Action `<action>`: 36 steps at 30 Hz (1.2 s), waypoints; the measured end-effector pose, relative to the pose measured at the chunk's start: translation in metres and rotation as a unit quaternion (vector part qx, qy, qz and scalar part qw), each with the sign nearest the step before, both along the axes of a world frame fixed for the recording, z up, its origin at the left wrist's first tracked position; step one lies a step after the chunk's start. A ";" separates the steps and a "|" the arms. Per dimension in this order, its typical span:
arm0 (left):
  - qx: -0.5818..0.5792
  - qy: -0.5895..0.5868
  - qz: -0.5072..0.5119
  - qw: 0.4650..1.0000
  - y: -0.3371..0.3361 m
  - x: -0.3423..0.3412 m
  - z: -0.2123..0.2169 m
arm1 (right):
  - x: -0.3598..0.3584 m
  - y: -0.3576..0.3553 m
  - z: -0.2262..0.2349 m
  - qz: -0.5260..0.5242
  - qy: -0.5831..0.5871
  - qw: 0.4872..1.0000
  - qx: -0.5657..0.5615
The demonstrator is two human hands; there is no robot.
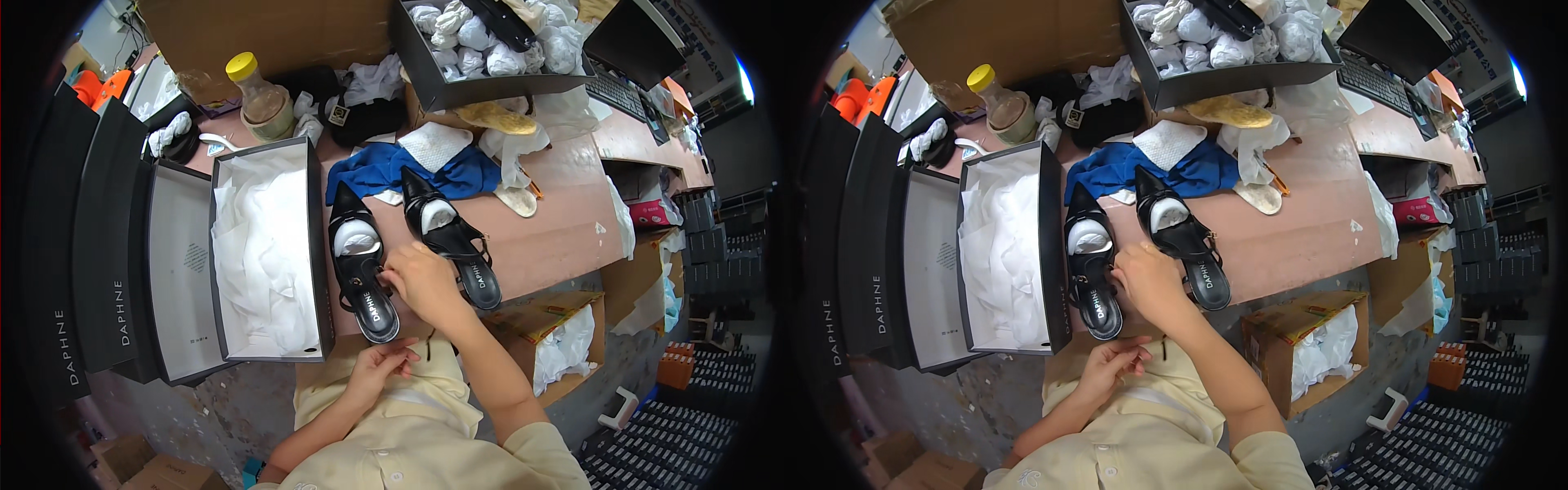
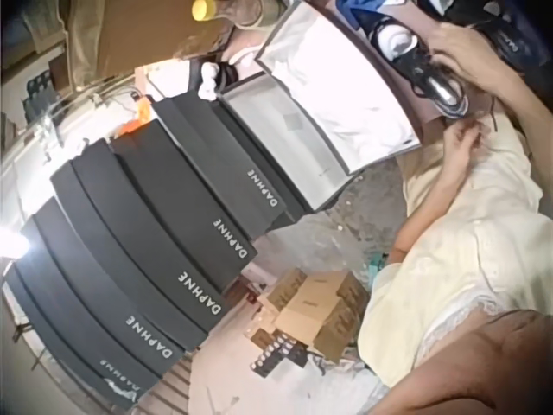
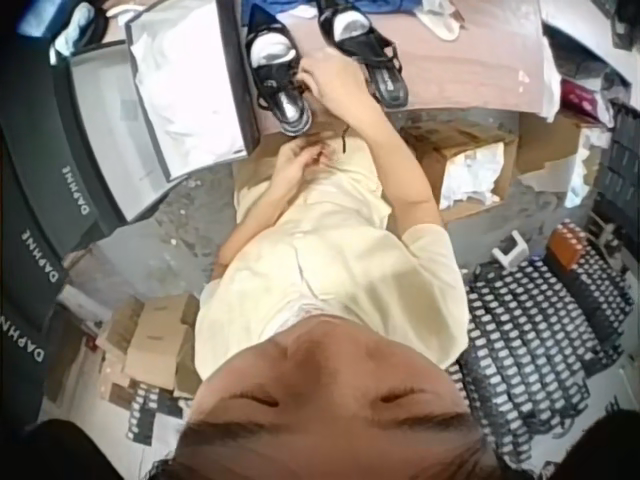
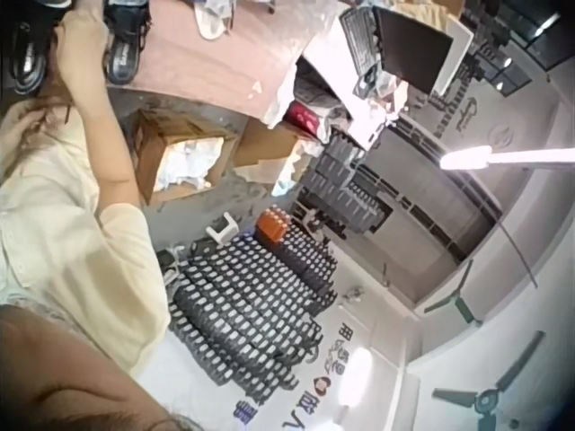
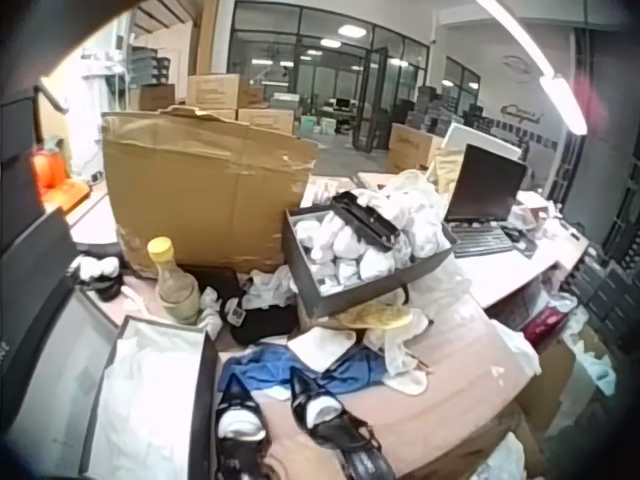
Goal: Inspecting, cleaning, and packing black high-heeled shoes into a box.
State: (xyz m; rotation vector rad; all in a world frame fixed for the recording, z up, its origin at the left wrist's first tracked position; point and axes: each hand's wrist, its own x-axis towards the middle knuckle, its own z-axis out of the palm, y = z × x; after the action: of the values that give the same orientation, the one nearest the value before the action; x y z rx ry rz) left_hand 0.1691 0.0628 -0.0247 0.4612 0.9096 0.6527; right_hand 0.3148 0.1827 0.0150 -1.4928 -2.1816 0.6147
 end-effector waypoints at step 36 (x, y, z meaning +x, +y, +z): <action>0.548 0.295 0.166 0.765 0.035 -0.039 0.091 | 0.052 -0.115 0.029 -0.186 -0.056 0.972 -0.132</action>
State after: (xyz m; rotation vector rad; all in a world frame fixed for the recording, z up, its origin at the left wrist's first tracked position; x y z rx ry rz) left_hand 0.1301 0.0978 0.0666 1.6614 1.1431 1.4150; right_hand 0.3668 0.0678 0.0440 -2.0569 -1.8744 0.7244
